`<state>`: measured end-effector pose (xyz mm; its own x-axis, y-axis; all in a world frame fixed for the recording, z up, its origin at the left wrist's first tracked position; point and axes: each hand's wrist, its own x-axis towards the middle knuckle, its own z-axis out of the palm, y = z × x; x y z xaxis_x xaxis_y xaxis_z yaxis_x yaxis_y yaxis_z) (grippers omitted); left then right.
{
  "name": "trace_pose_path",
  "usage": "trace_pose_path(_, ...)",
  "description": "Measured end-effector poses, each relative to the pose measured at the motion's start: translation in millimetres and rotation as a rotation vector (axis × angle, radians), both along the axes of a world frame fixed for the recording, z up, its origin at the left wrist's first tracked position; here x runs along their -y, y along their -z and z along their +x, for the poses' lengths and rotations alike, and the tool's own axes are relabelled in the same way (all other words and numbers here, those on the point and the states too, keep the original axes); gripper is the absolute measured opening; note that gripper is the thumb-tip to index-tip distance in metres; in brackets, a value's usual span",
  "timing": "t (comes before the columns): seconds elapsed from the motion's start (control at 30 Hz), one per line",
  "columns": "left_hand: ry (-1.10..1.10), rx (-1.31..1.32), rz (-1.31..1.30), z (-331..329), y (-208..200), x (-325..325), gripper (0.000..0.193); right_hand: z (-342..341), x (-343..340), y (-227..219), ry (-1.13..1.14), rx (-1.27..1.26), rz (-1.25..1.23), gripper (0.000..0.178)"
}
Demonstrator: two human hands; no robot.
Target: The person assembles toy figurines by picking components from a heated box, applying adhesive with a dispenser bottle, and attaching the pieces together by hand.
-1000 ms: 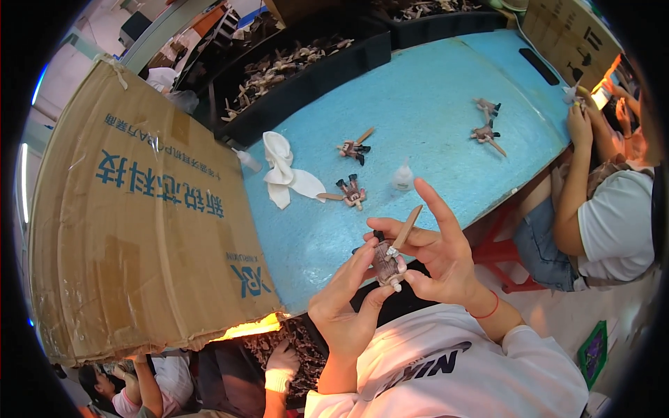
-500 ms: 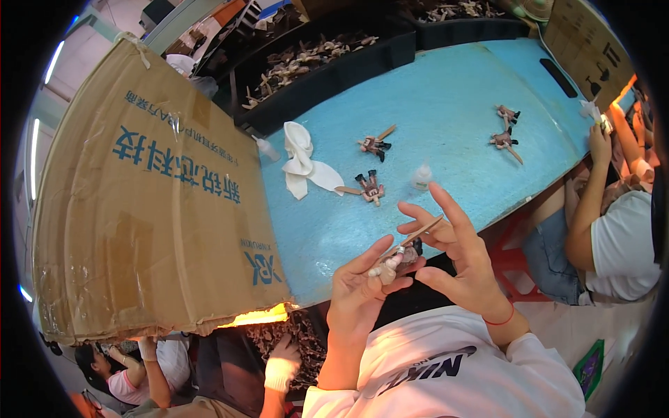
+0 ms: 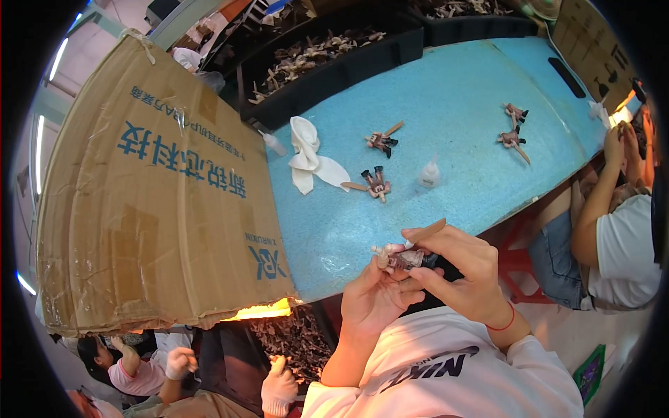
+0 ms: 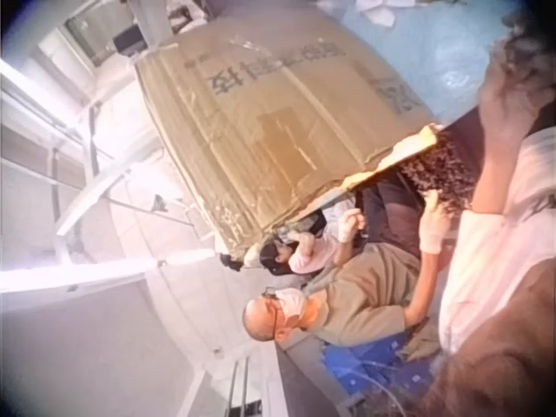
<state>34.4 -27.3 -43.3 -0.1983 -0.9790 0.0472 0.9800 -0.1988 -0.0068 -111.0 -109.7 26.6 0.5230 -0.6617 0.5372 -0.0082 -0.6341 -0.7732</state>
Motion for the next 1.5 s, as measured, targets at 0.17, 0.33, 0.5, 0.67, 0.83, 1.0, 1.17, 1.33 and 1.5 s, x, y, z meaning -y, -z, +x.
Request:
trace_pose_path(0.17,0.023,-0.067,0.072,-9,-19,6,0.035,0,0,-1,0.071,-0.064,-0.041,0.029)
trace_pose_path(0.33,-0.01,0.085,0.077,-12,-27,7,0.04,-1,2,0,0.089,-0.112,-0.17,0.025)
trace_pose_path(0.5,-0.009,0.078,0.103,-13,-26,7,0.041,-4,2,-7,0.091,-0.206,-0.255,0.025)
trace_pose_path(0.67,-0.026,0.244,0.137,-14,-28,6,0.044,-4,1,-4,0.127,-0.216,-0.119,0.021)
trace_pose_path(0.83,-0.057,0.521,0.106,-11,-27,6,0.052,-6,2,-7,0.113,-0.253,-0.113,0.021)
trace_pose_path(1.0,-0.053,0.478,0.139,-10,-27,6,0.054,-6,1,-3,0.12,-0.257,-0.107,0.021)
trace_pose_path(1.17,-0.052,0.441,0.122,-9,-24,6,0.052,-5,-1,-4,0.122,-0.24,-0.104,0.019)
trace_pose_path(1.33,0.009,0.387,0.165,-9,-26,5,0.049,-6,-1,-5,0.091,-0.231,-0.104,0.021)
trace_pose_path(1.5,-0.009,0.374,0.146,-9,-25,4,0.048,-6,-1,-5,0.061,-0.228,-0.106,0.021)
